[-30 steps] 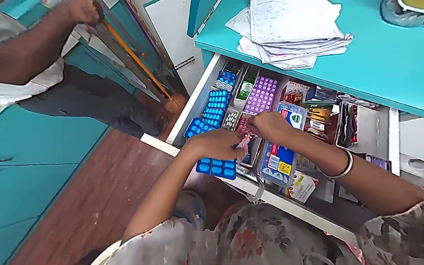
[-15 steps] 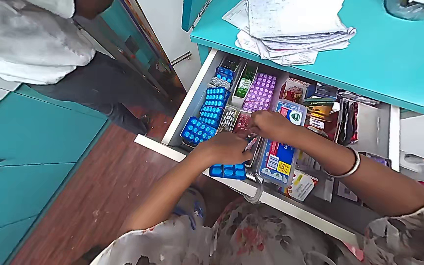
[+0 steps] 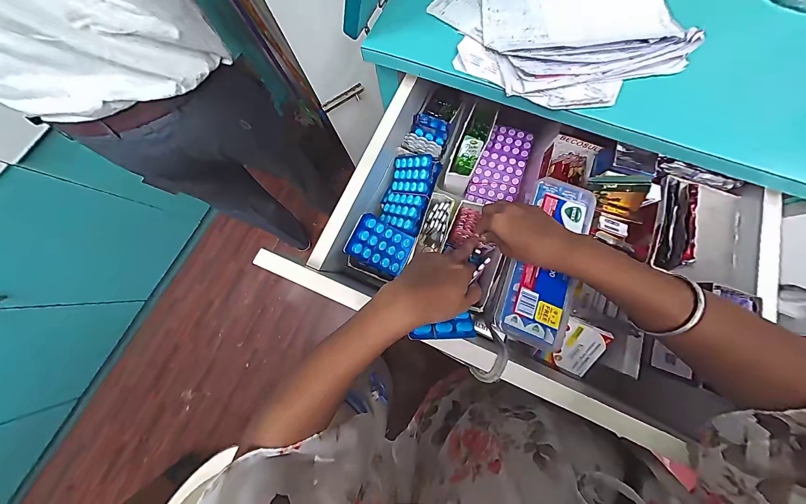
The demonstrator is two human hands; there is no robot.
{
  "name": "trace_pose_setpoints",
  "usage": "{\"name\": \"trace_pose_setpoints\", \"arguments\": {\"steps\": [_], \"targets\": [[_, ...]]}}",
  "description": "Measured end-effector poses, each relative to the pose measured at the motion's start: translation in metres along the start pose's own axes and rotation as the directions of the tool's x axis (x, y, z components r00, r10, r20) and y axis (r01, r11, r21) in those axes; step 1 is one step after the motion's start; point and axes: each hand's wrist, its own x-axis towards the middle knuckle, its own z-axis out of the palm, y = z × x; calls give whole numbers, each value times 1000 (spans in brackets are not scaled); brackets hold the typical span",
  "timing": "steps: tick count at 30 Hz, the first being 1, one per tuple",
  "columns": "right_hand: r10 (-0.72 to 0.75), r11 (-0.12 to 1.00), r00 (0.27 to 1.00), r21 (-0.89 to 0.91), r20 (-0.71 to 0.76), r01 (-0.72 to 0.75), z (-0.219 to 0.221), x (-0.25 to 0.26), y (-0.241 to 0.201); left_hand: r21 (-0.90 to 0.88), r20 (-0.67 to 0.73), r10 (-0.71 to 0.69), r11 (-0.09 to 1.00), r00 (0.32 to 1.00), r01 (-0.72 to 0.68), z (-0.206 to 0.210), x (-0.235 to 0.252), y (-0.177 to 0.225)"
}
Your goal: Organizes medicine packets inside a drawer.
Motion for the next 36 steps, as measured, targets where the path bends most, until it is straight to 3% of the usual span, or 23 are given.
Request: {"name": "trace_pose_setpoints", "arguments": {"steps": [4,11,18,28,36], "targets": [[-63,996,994,61,-87,68,5,-4,6,0,43,5,1000,999,-5,-1,0,-1],[74,996,996,47,-56,-72,0,-2,-3,-65,15,46,997,999,-45,-1,-6,-5],[107,994,978,10,-179,-107,11,-1,-6,-81,-4,19,997,1000,-19,3,-7,-6],[95,995,982,7,-163,-95,8,-2,-9,-72,12,11,997,1000,-10,4,-8,-4],[72,985,996,-151,-55,-80,7,3,-15,-71,-11,2,997,1000,-3,5,-7,-3]]}}
